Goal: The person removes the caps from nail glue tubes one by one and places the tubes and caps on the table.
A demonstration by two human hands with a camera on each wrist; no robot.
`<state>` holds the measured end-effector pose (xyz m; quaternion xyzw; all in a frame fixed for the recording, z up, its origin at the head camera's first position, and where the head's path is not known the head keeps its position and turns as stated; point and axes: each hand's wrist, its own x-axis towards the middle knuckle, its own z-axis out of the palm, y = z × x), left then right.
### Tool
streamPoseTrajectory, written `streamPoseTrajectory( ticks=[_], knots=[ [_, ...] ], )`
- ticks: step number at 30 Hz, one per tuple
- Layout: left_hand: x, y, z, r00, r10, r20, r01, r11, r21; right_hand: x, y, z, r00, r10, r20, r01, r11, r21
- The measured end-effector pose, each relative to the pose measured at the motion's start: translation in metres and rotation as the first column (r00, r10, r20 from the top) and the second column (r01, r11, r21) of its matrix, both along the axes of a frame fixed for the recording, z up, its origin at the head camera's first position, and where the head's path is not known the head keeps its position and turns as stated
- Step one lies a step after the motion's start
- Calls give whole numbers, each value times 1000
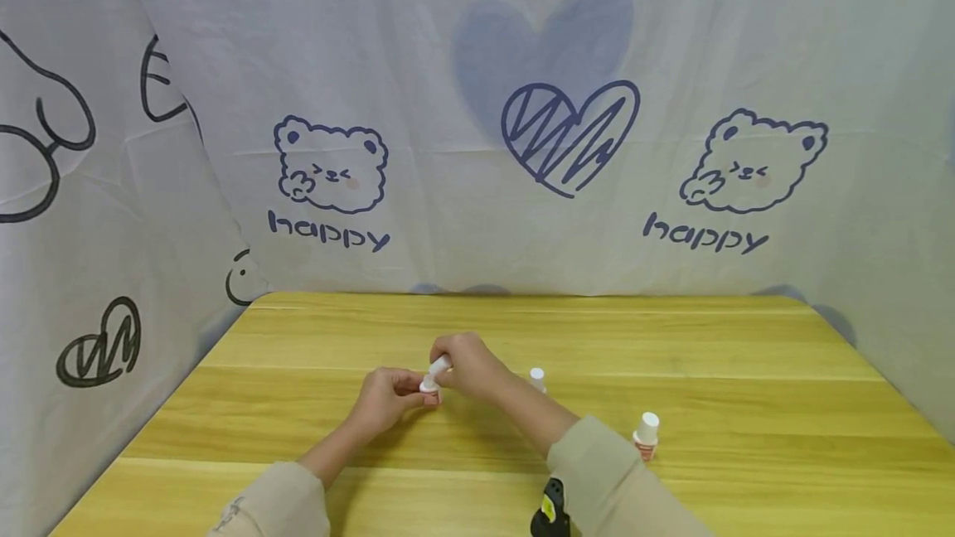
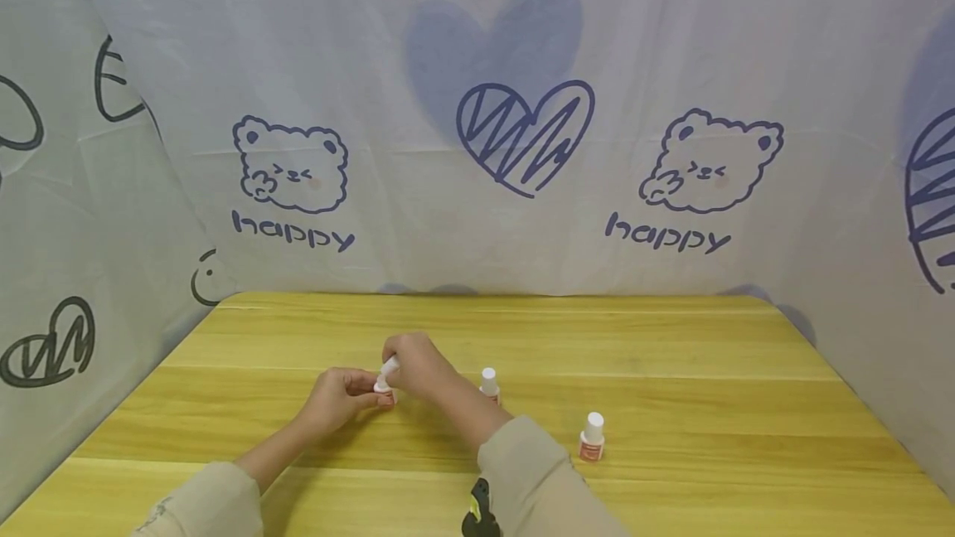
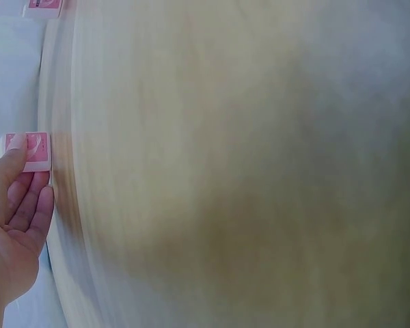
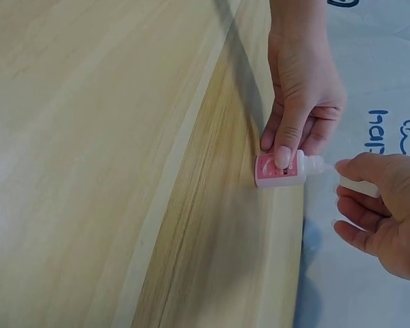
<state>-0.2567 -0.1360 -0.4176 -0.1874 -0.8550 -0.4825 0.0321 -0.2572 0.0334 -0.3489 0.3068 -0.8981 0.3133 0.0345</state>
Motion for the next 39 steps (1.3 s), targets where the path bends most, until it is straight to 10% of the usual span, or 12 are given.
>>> streamPoseTrajectory(
  ticks=[9, 39],
  knots=[
    [0, 1, 0, 1000, 16, -1, -16, 1000, -11, -17, 2, -15, 997, 26, -71, -16, 991, 132],
    [-1, 2, -1, 1000, 21, 4, -21, 1000, -7, 0, 12, -5, 994, -32, -100, 53, 975, 218]
  ],
)
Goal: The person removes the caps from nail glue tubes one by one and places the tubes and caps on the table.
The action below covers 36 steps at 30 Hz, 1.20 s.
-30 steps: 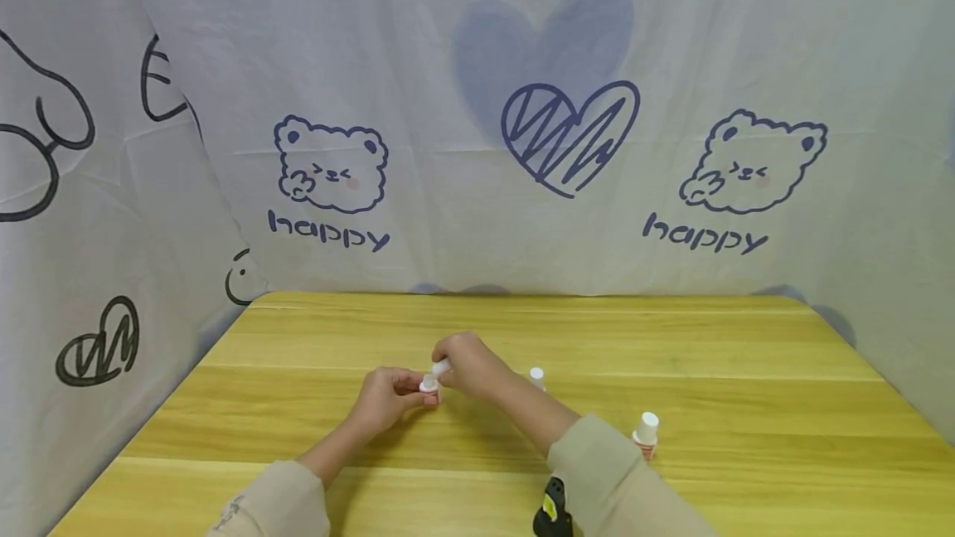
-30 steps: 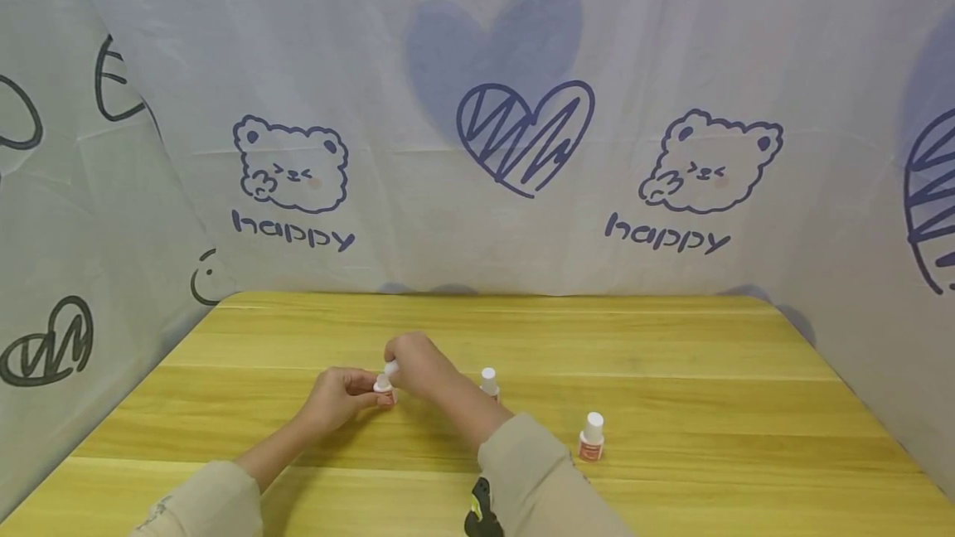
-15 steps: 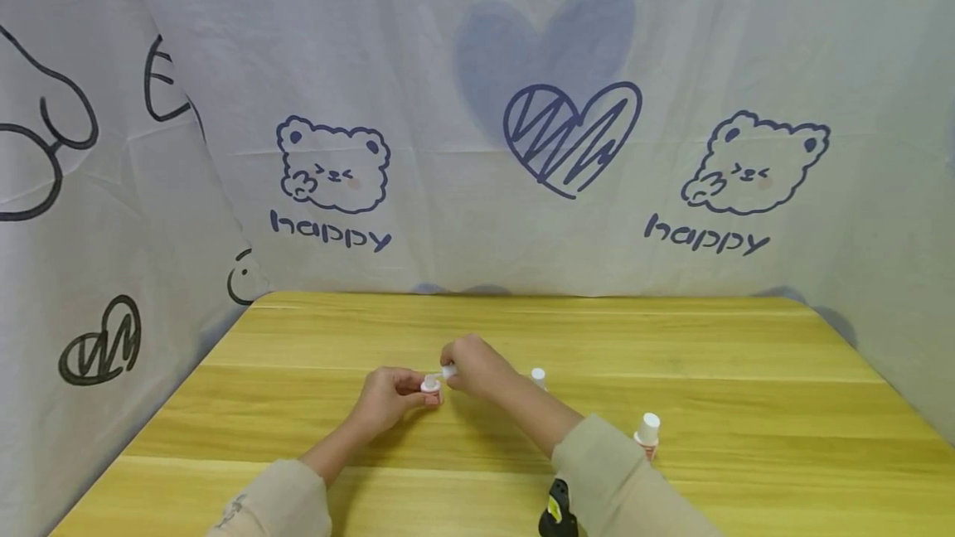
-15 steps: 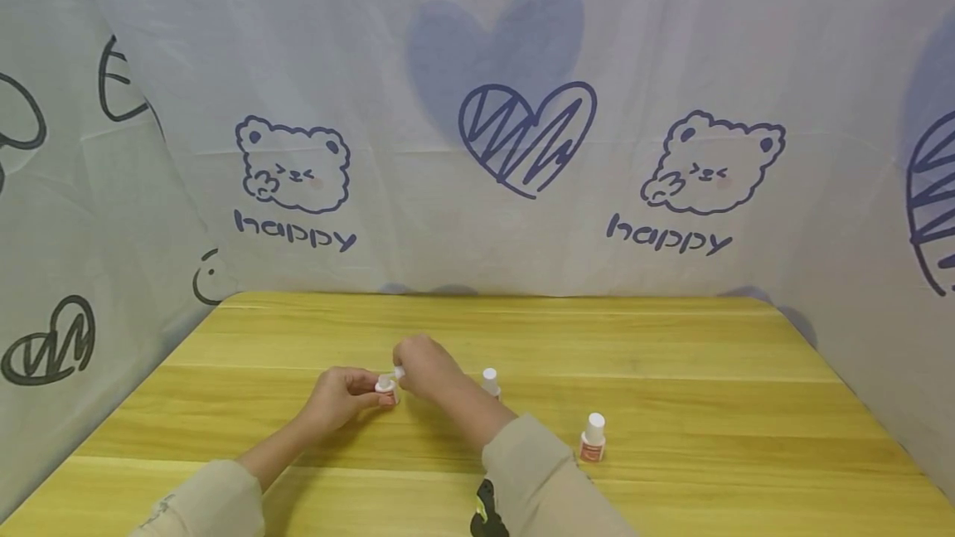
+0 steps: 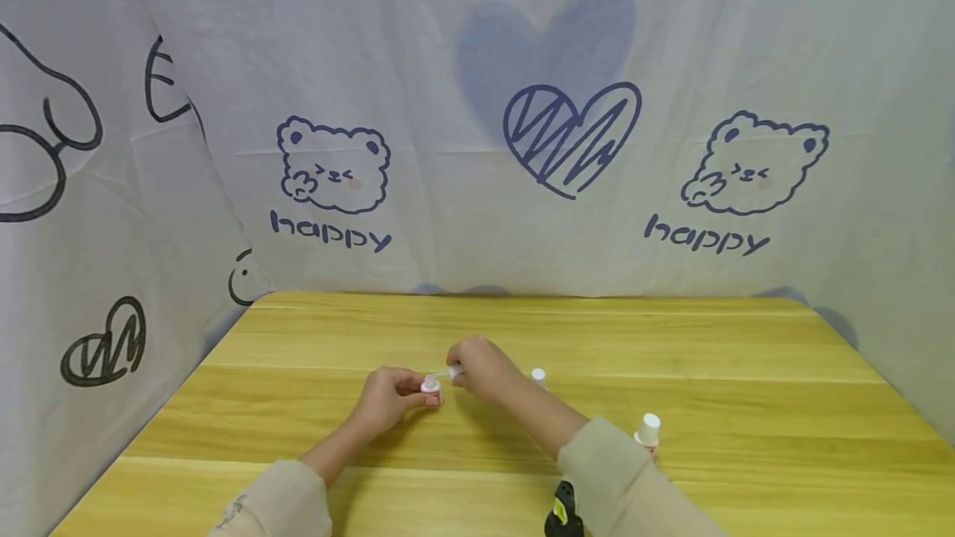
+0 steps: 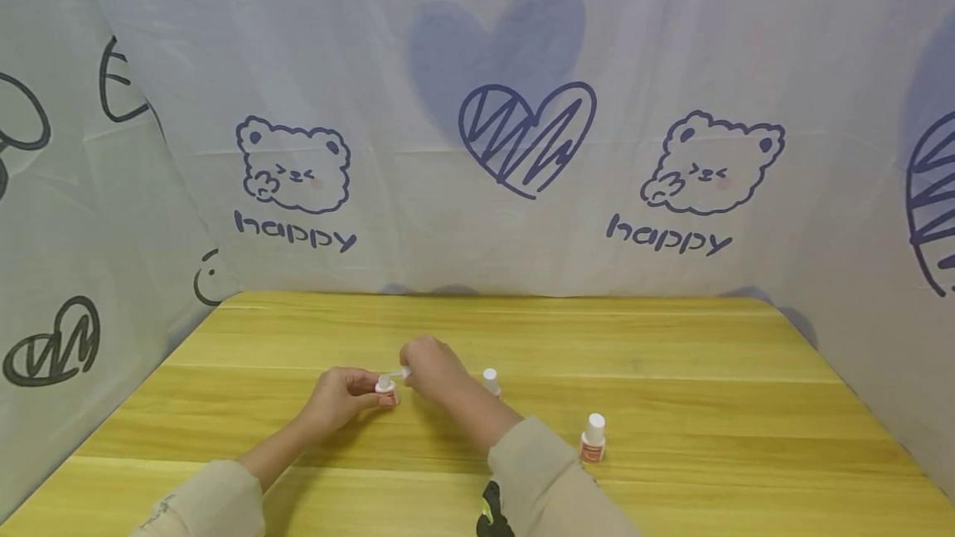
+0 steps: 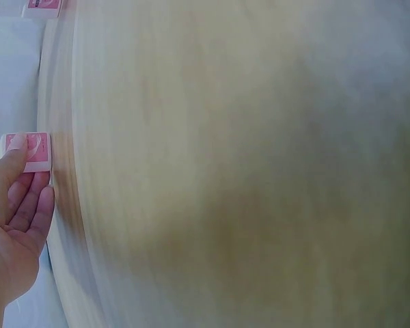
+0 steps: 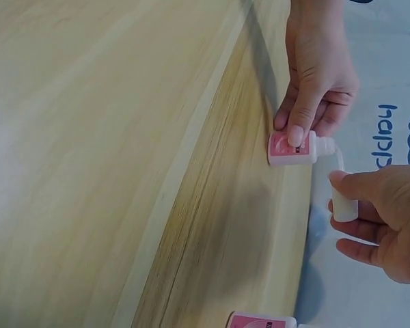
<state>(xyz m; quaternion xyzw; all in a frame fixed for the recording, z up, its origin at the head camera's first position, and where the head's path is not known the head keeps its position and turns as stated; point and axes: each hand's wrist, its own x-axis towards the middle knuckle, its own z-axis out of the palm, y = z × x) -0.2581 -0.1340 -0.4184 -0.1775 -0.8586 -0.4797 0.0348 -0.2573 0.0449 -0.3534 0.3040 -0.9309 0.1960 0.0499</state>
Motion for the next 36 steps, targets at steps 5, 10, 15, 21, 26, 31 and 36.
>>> streamPoseTrajectory(
  ticks=[5, 10, 15, 21, 26, 31, 36],
  knots=[
    [1, 0, 0, 1000, 9, 7, -9, 1000, -5, 0, 2, -2, 999, 30, -12, -30, 999, -10],
    [2, 0, 0, 1000, 15, 2, -15, 1000, -1, -1, 4, -6, 999, 42, -20, -42, 999, -24],
    [1, 0, 1, 1000, 12, -8, -12, 1000, 0, 0, 6, -12, 998, 37, 50, -29, 988, -153],
    [2, 1, 1, 1000, 20, -9, -20, 1000, -4, 1, 10, -20, 994, 22, 111, 14, 951, -309],
    [2, 1, 1, 1000, 25, 1, -25, 1000, -1, 0, 11, -26, 992, 8, 125, 38, 932, -362],
    [2, 1, 1, 1000, 20, 11, -20, 1000, 9, 2, 11, -32, 991, -48, 125, 92, 922, -376],
    [2, 0, 1, 1000, 19, 7, -19, 1000, 6, 6, 11, -40, 987, -133, 94, 160, 901, -403]
  ],
)
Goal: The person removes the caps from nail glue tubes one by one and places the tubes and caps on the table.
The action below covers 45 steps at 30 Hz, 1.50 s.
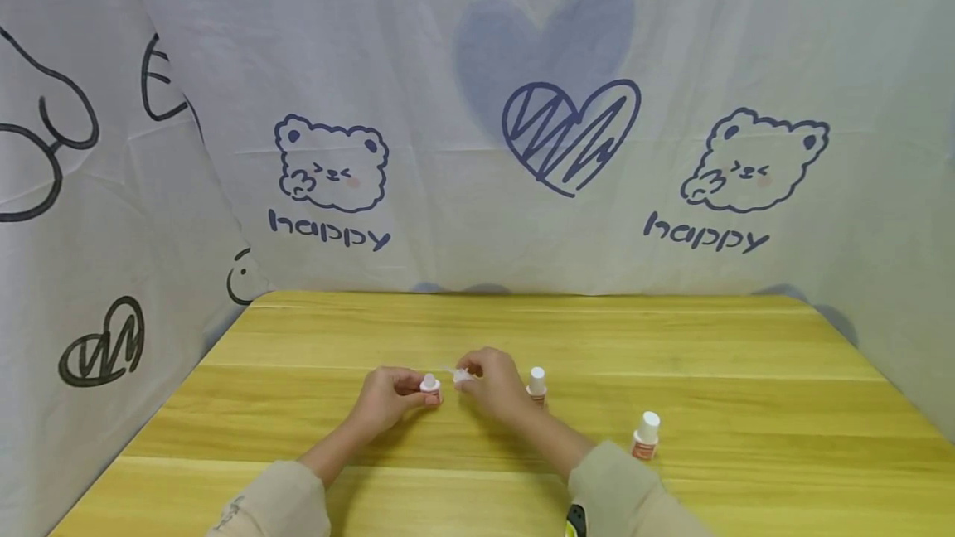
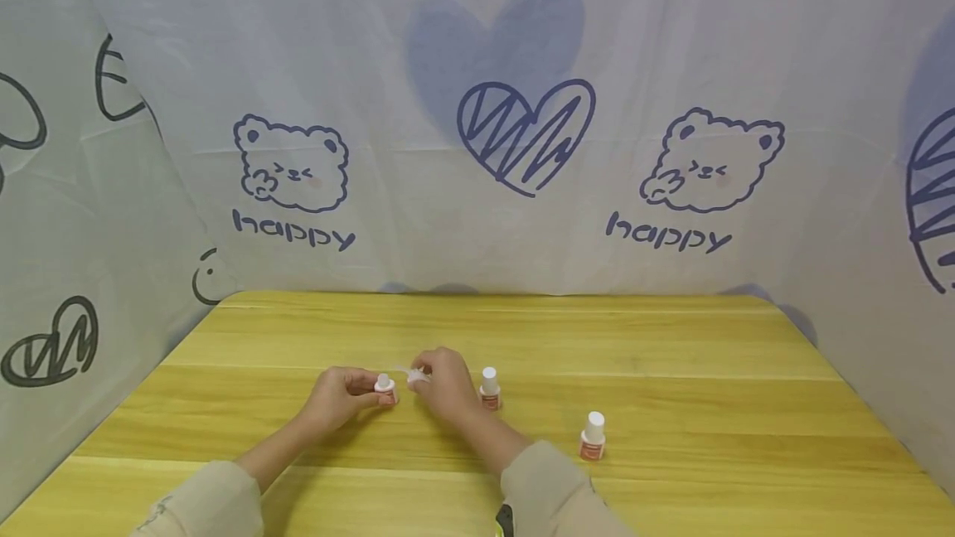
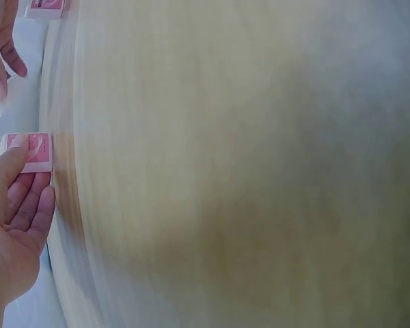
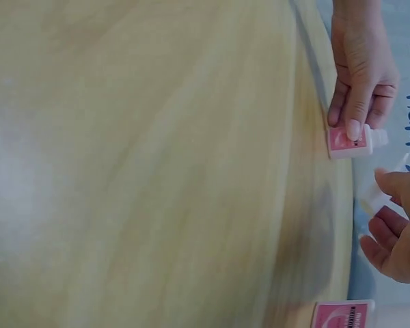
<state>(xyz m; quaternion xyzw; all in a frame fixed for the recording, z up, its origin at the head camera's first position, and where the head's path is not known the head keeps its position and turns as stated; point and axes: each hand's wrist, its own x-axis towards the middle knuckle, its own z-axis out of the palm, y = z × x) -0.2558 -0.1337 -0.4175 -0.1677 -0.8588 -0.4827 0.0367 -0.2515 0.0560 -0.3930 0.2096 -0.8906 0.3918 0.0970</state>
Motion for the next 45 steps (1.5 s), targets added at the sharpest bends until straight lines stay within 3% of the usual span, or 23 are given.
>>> streamPoseTrajectory(
  ticks=[7, 24, 45],
  knots=[
    [0, 0, 0, 1000, 6, 2, -6, 1000, -5, 3, 0, -7, 1000, -20, -4, 20, 999, -45],
    [-1, 0, 0, 1000, 16, 2, -16, 1000, -12, 7, 3, -15, 996, -11, 84, 23, 990, -139],
    [-1, -1, -1, 1000, -6, 11, 6, 1000, 5, 8, 3, -21, 994, -34, 100, 47, 990, -132]
  ],
)
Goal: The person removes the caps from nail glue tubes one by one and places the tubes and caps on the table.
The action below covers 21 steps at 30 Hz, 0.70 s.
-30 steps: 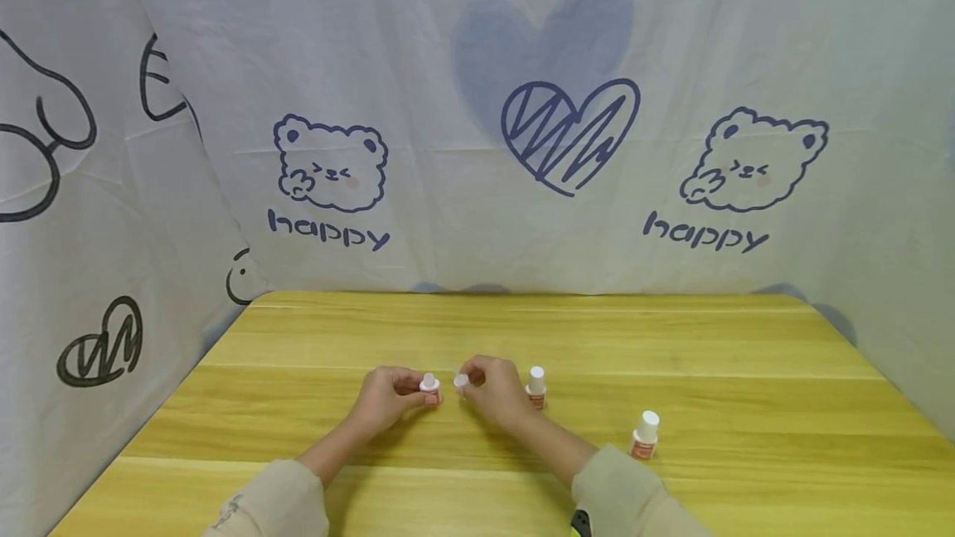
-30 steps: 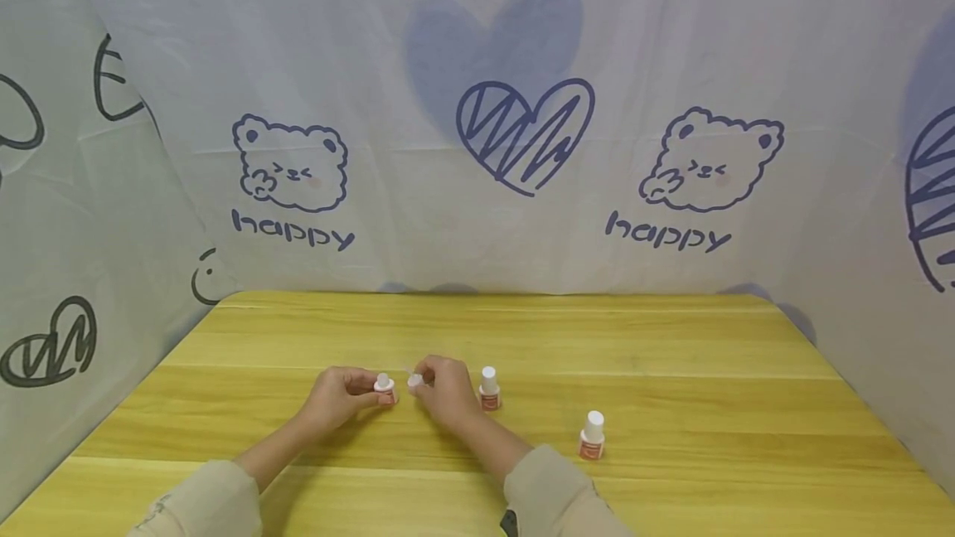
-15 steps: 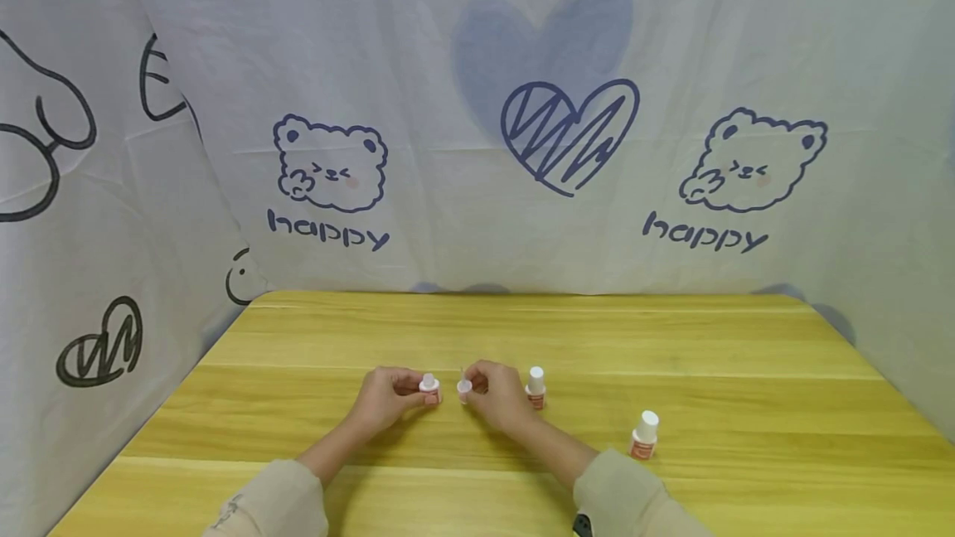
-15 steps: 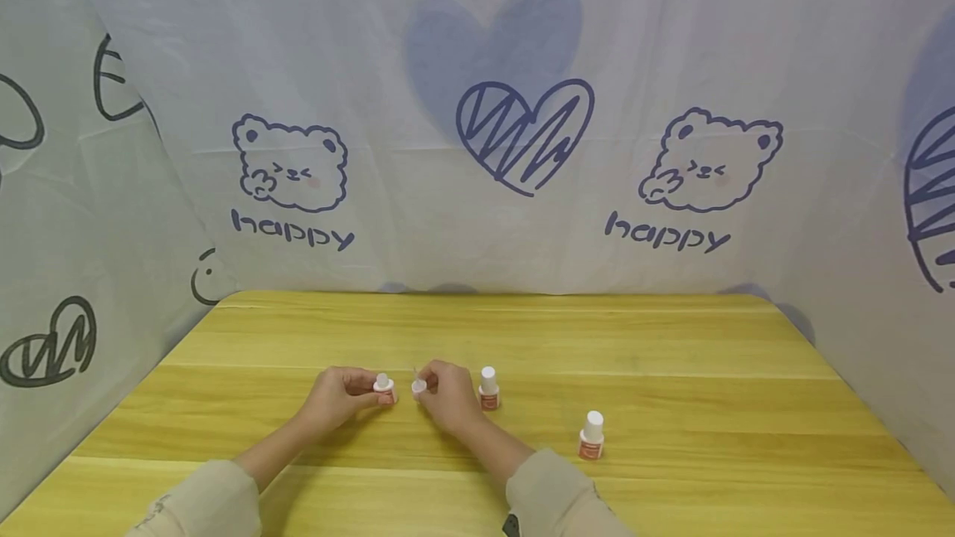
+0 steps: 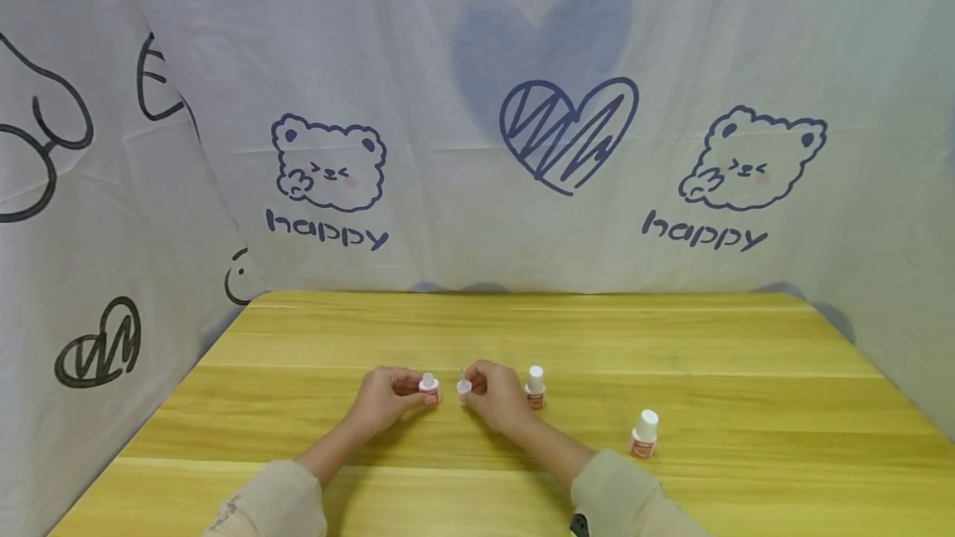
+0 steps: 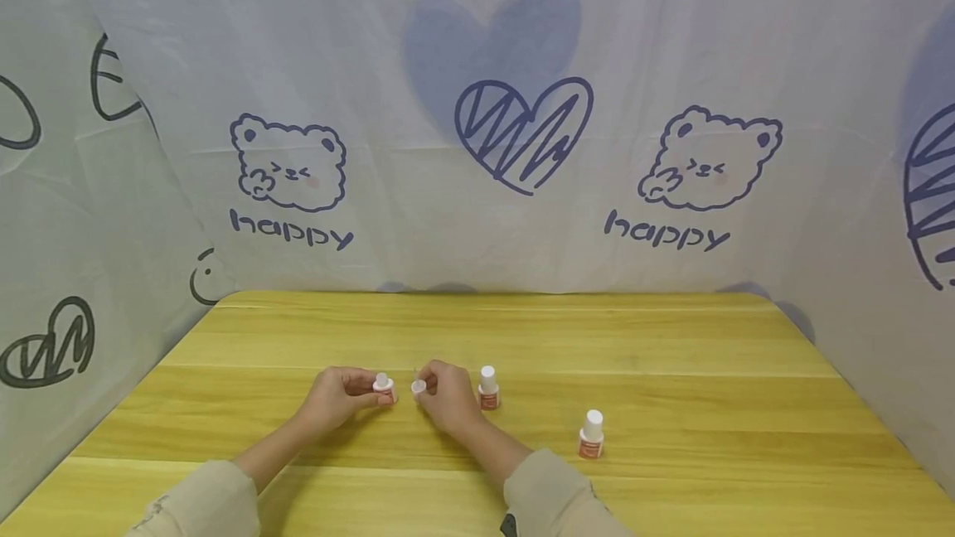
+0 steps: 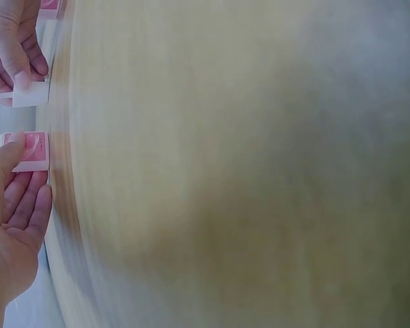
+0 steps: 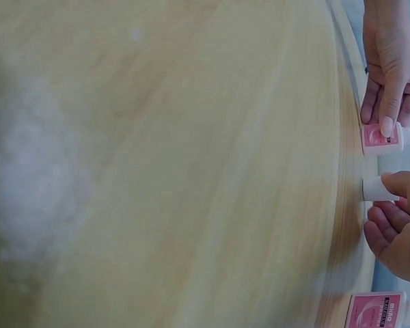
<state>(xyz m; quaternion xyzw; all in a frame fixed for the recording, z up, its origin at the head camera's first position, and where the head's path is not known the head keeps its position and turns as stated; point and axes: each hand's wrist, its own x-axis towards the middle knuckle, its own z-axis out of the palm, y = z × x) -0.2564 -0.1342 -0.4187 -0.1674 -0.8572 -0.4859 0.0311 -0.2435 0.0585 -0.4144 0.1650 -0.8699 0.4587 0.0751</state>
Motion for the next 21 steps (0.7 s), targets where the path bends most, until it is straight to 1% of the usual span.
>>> streamPoseTrajectory(
  ticks=[5, 11, 15, 21],
  knots=[
    [2, 1, -1, 1000, 8, 15, -8, 1000, 11, -1, -1, 0, 1000, -2, 12, 2, 1000, 6],
    [3, 1, -2, 999, 26, 19, -26, 1000, -7, -1, -1, 1, 1000, 3, 31, -3, 1000, 6],
    [2, 0, -2, 1000, 9, 22, -9, 1000, 0, -1, 1, 1, 999, 12, 32, -12, 1000, 21],
    [2, -1, -3, 999, -39, 12, 38, 999, 31, 1, 5, 8, 999, 35, 14, -35, 997, 62]
  ],
)
